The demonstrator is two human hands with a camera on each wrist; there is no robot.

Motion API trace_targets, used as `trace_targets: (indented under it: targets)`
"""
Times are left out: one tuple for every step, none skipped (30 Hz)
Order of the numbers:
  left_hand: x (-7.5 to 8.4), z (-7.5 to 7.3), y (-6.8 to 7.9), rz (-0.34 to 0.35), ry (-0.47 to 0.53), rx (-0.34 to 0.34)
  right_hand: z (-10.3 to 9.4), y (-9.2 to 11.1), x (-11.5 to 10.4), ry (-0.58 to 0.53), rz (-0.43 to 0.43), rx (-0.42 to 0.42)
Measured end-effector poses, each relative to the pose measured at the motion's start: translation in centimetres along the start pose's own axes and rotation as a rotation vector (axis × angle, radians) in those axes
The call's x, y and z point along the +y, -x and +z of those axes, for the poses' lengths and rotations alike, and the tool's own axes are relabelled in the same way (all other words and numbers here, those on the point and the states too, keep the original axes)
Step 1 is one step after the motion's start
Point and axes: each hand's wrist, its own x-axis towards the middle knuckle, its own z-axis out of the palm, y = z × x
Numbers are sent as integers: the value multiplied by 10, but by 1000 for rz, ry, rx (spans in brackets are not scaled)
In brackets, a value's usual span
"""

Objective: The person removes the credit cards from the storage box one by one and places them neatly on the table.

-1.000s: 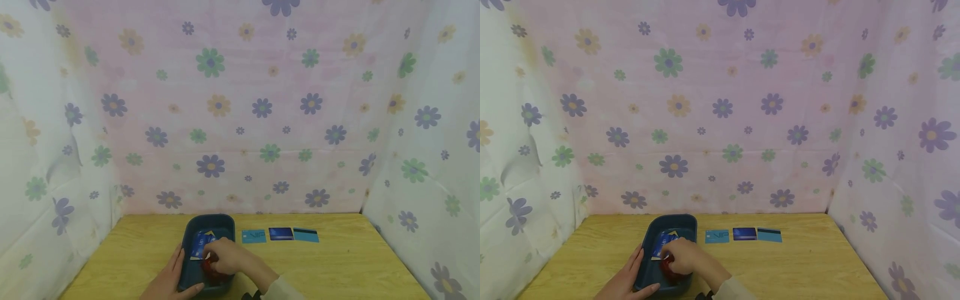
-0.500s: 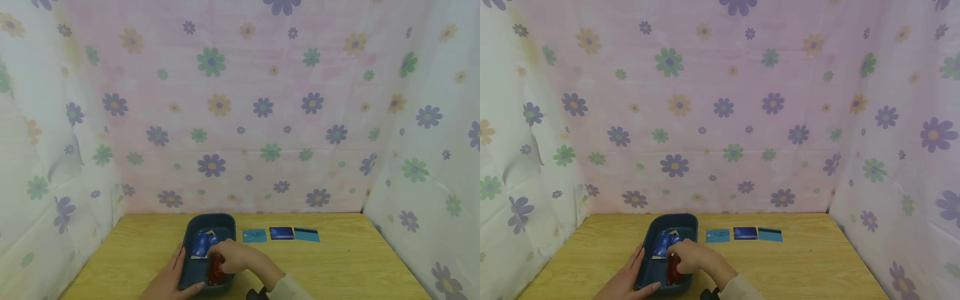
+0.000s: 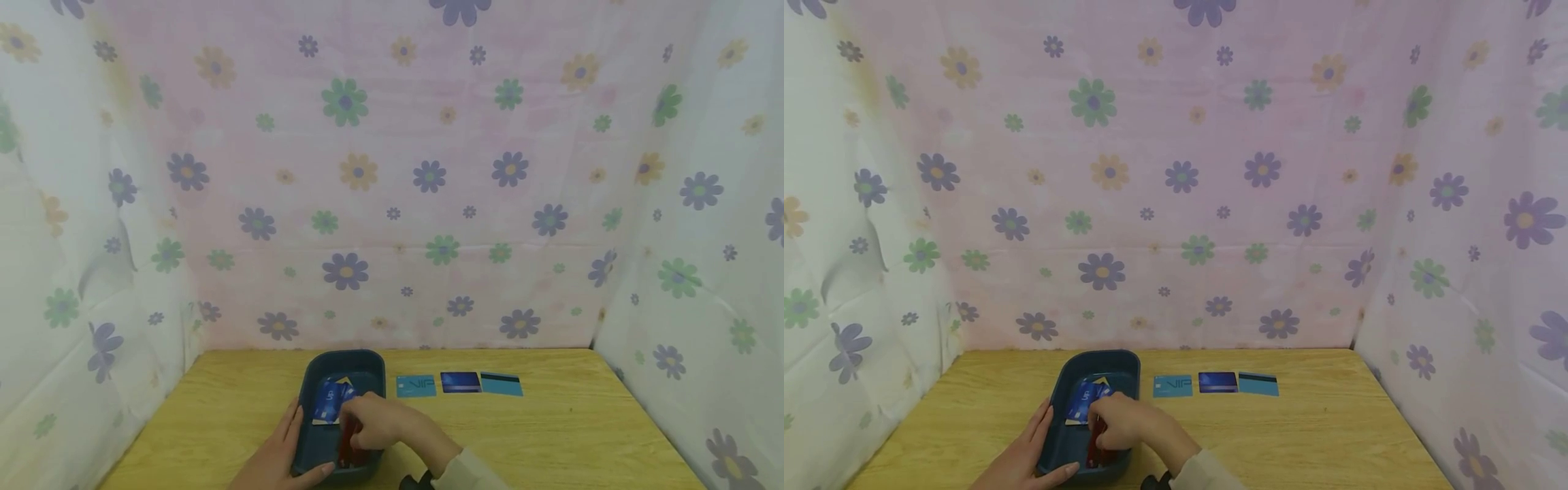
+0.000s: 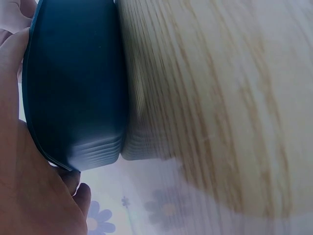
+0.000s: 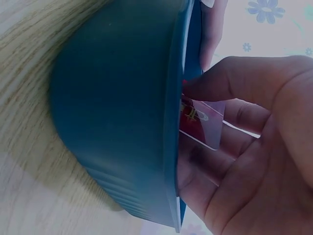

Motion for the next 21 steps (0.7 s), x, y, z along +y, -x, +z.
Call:
trace_targets:
  targets:
    - [0,0,0,0,5,-1,1,0,0,-6,3,-1]
    - [0,0,0,1,8,-1,2,-1,1,-12,4,1]
    - [-1,0,0,2,10,1,2,-1,1,-12,6,5]
    - [-1,1,0,4,10,3,3,-1,1,-10,6,12]
    - [-1,1,0,6,11,5,3,-1,1,-11,8,17]
    - [-1,1,0,8,11,7,4,-1,1,-14,9,24]
    - [-1,1,-1,10,9,8,4,-1,1,-21,10,30]
    - [-2,1,-1,12,9,9,4,-1,1,-28,10,37]
    - [-2,1,-1,13,9,10,4,0,1,-40,10,46]
    - [-2,1,-1,13,9,9,5,0,2,-53,9,56]
    - [-2,1,-1,11,10,7,4,1,2,-69,5,70]
    - [-2,1,-1,11,12,7,4,2,2,-81,1,88]
    - [-2,1,-1,10,14,7,4,2,2,-93,-5,108]
    - [-1,1,-1,10,18,7,4,3,3,-105,-11,129]
    - [-1,1,-1,10,18,7,3,4,4,-119,-20,150]
    - [-1,1,-1,10,21,7,3,5,5,-136,-26,171]
    - [-1,1,-1,10,21,8,3,5,6,-150,-33,189]
    - [-1,1,-1,10,22,9,3,6,8,-165,-39,205]
    - [-1,1,-1,9,21,9,3,6,9,-185,-44,216]
    - [-1,1,-1,7,20,8,3,6,10,-210,-46,224]
    - [0,1,-1,2,18,6,3,7,11,-232,-49,233]
